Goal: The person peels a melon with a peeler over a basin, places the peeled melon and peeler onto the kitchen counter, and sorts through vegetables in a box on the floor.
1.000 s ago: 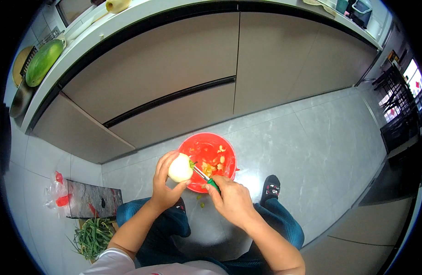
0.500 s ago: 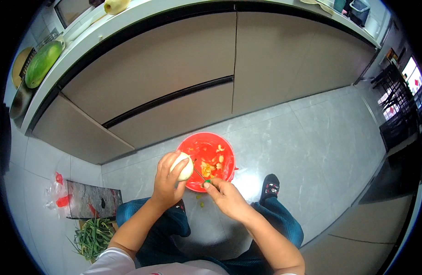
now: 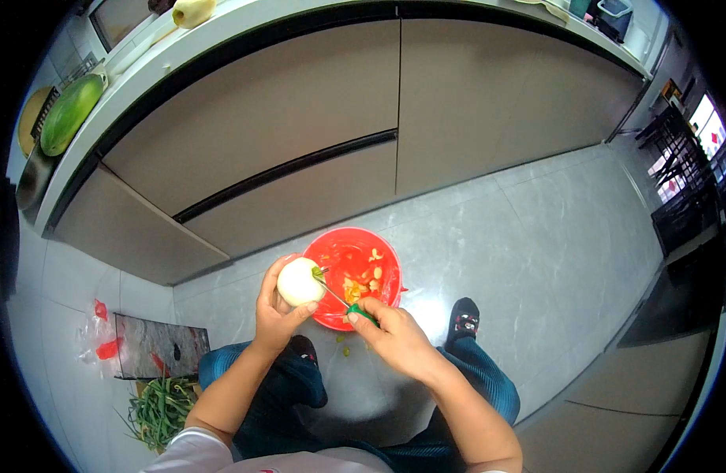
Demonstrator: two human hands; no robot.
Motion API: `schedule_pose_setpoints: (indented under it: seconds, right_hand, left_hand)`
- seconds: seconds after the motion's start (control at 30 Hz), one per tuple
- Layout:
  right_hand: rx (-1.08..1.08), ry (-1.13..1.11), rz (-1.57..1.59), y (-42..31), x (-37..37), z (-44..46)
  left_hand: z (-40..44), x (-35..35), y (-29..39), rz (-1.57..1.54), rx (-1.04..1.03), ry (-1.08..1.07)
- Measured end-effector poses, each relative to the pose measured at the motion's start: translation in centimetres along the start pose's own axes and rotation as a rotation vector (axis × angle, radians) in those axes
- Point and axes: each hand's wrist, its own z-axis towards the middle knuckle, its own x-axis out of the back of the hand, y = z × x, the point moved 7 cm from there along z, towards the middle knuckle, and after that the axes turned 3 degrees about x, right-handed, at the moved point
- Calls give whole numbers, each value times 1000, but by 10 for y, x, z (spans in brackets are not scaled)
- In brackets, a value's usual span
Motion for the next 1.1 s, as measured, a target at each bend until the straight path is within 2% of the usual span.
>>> schedule_pose_setpoints:
  seconds: [0.13,0.2,0.23,0.3,0.37,0.43,0.47,0.57,0.63,0.73,0.8,0.9,1.1]
  right_hand:
    - [52,42,71,5,0,3]
    - [-73,-54,242,8,-4,3]
    - [-74,-55,243,4,-2,2]
    - [-192,-30,449,1,3,1]
    - [-172,-30,535,6,2,7]
    - [149,264,443,-1,13,16]
    - [184,323,370,9,14,20]
    - [187,343,216,5,6,23]
    - [158,260,225,-3,2,23]
    - [231,298,62,-12,4,23]
    - [359,308,-126,-25,6,20]
    - [463,376,-56,-29,2,17]
    - [518,343,-43,-36,0,17]
  left_hand:
    - [2,-2,-1,-166,108,-19]
    - [2,-2,0,-197,155,-16]
    - [2,-2,-1,-227,203,-13]
    - [2,1,-4,-255,225,-23]
    - [1,2,-6,-285,247,-35]
    - [-1,-2,-8,-332,300,-79]
    - [-2,-3,-7,-335,302,-83]
    - [-7,-13,-10,-385,393,-156]
    - [-10,-20,-9,-419,438,-233]
    - [-11,-23,-6,-469,475,-258]
    - [-12,-22,-3,-483,503,-277]
    - [-13,-21,-5,-494,539,-309]
    - [-12,-22,0,-506,582,-321]
